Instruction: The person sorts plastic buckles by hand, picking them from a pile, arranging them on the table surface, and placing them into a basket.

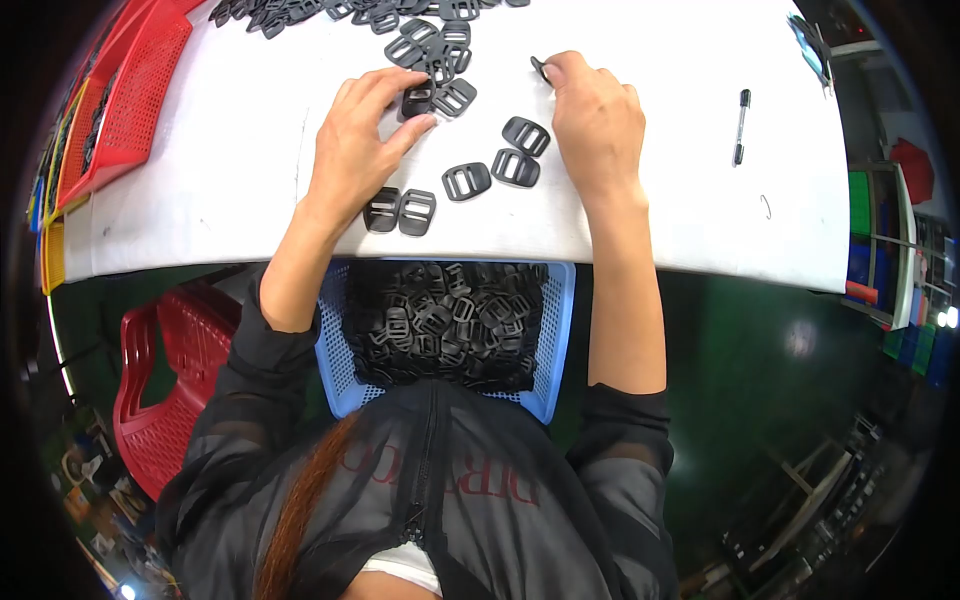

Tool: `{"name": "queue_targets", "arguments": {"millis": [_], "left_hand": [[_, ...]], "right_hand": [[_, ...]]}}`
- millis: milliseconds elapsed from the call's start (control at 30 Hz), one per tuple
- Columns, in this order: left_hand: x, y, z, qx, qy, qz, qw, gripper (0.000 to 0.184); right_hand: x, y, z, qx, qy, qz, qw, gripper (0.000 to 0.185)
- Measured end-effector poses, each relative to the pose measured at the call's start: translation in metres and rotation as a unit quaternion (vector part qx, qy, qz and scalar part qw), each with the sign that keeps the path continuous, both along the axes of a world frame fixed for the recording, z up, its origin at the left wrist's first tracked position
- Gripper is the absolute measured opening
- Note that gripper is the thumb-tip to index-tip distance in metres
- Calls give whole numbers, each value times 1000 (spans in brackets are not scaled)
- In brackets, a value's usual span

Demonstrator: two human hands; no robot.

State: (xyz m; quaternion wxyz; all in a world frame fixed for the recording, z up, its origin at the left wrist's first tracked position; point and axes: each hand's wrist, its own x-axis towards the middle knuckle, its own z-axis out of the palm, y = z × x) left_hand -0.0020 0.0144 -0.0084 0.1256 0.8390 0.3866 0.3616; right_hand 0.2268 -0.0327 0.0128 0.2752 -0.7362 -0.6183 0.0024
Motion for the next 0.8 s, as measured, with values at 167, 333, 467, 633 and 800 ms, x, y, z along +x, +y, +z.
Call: {"name": "queue_targets", "arguments": {"millis": [167,333,467,633,800], "left_hand": [[-1,1,-1,-21,-12,4,1000,34],[-2,0,4,-111,-87,20,990,22],[-14,-10,23,-310,-115,6,944,18],[-18,4,21,-41,40,20,998,20],[7,21,6,77,74,8,994,24]], "right_hand": [[0,1,-7,99,-104,41,989,21],[-57,-3,-11,126,-75,158,977,26],[-58,-2,-11,143,-103,133,975,15],[-43,-9,20,-20,127,103,986,16],[-38,33,8,-4,53,104,993,22]]}}
